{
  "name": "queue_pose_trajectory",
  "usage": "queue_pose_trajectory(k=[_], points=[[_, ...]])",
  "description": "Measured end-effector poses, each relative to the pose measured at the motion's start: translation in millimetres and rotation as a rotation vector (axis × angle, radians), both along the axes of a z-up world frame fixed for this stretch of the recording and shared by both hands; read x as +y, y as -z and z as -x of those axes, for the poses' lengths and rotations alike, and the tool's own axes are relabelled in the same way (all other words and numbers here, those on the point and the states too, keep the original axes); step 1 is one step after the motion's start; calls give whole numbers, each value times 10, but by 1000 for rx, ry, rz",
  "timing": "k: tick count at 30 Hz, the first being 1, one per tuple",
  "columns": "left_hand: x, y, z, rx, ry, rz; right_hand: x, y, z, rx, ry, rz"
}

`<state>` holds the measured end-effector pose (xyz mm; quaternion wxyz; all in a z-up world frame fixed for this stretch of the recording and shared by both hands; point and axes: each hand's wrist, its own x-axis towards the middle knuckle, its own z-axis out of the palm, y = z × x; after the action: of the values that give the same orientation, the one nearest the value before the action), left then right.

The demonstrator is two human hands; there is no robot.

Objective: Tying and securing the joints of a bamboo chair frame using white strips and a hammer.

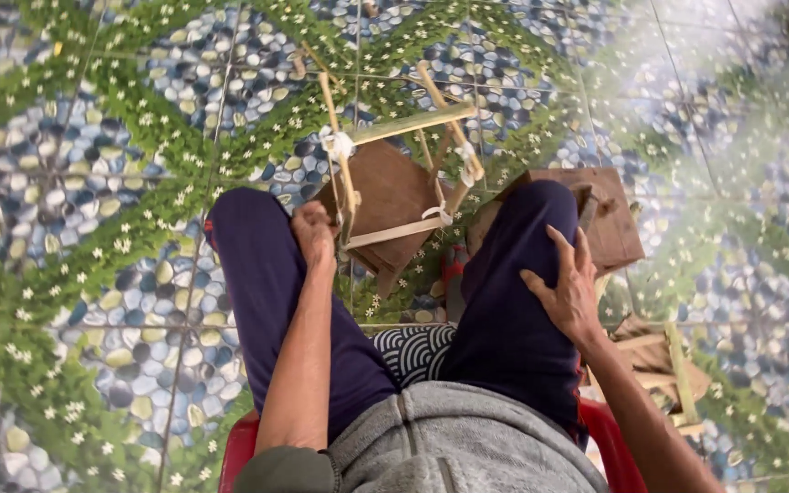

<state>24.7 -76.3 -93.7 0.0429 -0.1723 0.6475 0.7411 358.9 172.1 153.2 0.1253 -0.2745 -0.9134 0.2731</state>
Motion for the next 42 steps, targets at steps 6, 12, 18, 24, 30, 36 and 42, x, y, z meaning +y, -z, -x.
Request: queue_pose_trajectory(k=[6,12,18,24,30,36,42], points=[[-419,2,-186,52,97,-105,95,135,20,-146,63,74],[-540,-724,-777,-17,251,36,129,172,37,-167,86,92],[-768,-1237,-1388,-54,596,-11,98,105,75,-156,94,108],[-723,-1232,-1534,-91,745,-119,7,-32,66,-166,82,111],[-616,-1289,-1521,-65,741,-130,-30,-65,55,-180,89,102],[-523,-1257,-1519,-47,753,-98,-17,-53,87,-203,85,79],[-349,-955,-1411,47,749,220,-8,-65,106,-202,79,92]])
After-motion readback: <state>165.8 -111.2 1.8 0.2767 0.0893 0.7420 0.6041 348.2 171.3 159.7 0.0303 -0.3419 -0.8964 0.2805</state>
